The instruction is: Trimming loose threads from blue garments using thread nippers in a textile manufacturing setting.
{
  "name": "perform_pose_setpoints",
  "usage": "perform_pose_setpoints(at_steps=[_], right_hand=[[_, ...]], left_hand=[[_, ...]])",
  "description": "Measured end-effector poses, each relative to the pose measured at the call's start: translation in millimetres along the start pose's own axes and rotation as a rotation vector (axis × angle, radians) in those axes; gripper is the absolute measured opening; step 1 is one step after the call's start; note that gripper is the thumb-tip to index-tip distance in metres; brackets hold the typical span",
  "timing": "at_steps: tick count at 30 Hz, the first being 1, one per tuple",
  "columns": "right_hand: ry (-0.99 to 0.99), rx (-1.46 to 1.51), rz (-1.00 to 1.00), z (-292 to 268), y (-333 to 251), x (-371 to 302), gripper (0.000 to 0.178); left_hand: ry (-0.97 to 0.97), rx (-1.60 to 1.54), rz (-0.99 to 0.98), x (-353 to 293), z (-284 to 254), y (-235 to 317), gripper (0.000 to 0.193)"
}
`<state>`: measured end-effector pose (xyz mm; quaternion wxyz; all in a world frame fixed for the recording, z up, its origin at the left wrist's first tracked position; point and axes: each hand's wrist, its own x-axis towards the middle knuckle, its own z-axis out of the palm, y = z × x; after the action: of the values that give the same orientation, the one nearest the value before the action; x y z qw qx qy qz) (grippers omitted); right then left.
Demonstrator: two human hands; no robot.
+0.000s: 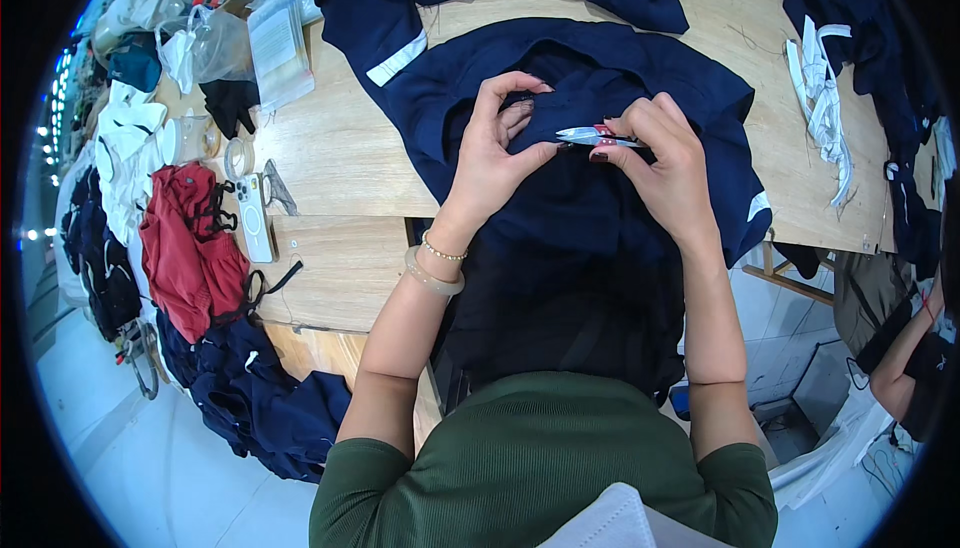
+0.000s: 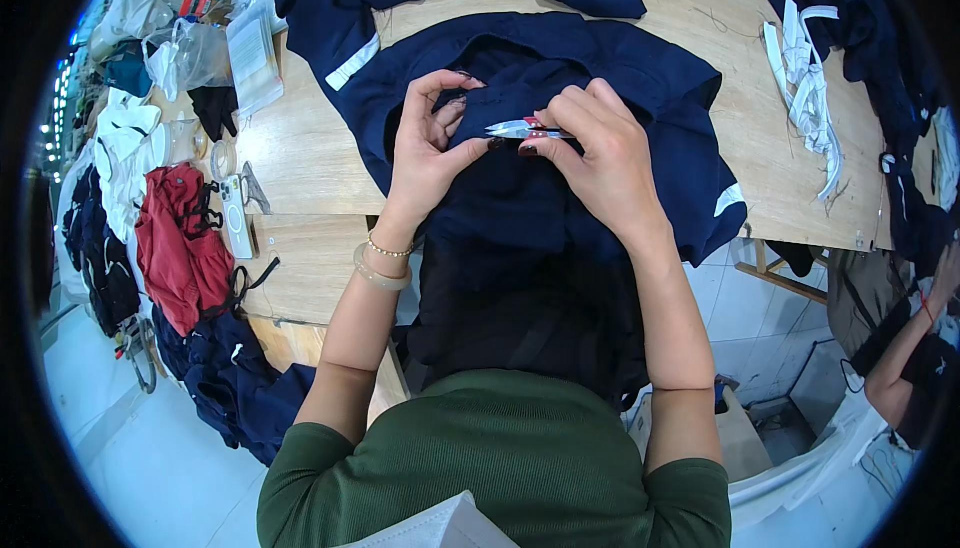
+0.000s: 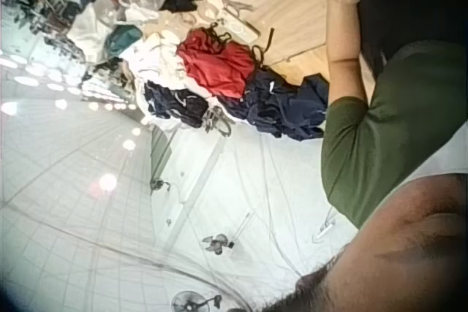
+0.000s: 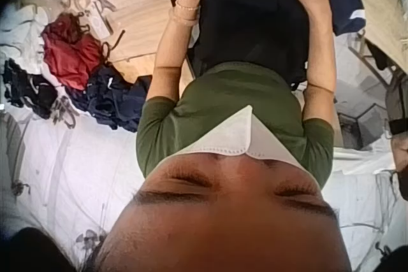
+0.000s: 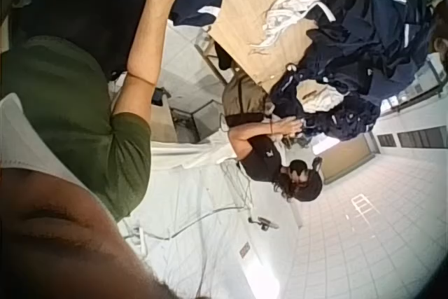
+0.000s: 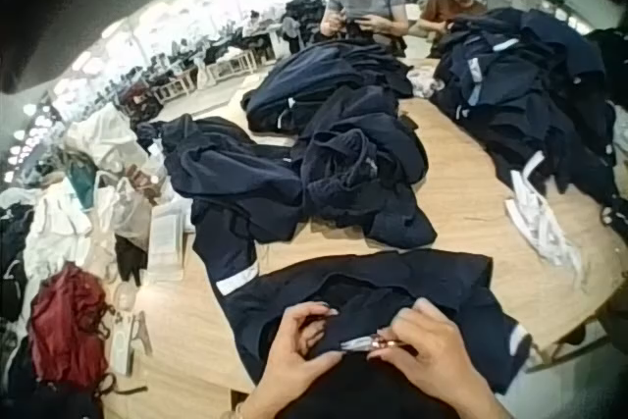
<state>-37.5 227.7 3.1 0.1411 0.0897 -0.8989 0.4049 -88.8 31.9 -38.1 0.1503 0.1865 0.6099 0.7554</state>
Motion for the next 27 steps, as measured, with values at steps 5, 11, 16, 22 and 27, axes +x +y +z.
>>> perform_pose_setpoints(at_steps=[5, 11, 16, 22, 27], right_hand=[[-0.007, 0.006, -0.002, 3, -3, 2, 0.024], [0.021, 0.042, 0.057, 3, 1, -2, 0.023], [0.051, 0.137, 0.177, 2, 6, -10, 0.023], [0.068, 0.158, 0.165, 12, 2, -8, 0.024], [0.075, 0.089, 0.071, 16, 4, -5, 0.022]], left_hand=[[0.008, 0.009, -0.028, 0, 0, 1, 0.066], [0.003, -0.017, -0.014, -1, -1, -1, 0.066], [0.001, -0.073, -0.003, 0, -1, -2, 0.067], [0.003, -0.101, 0.012, 1, -2, -4, 0.067], [-0.003, -0.087, 0.026, 0, -2, -6, 0.066]])
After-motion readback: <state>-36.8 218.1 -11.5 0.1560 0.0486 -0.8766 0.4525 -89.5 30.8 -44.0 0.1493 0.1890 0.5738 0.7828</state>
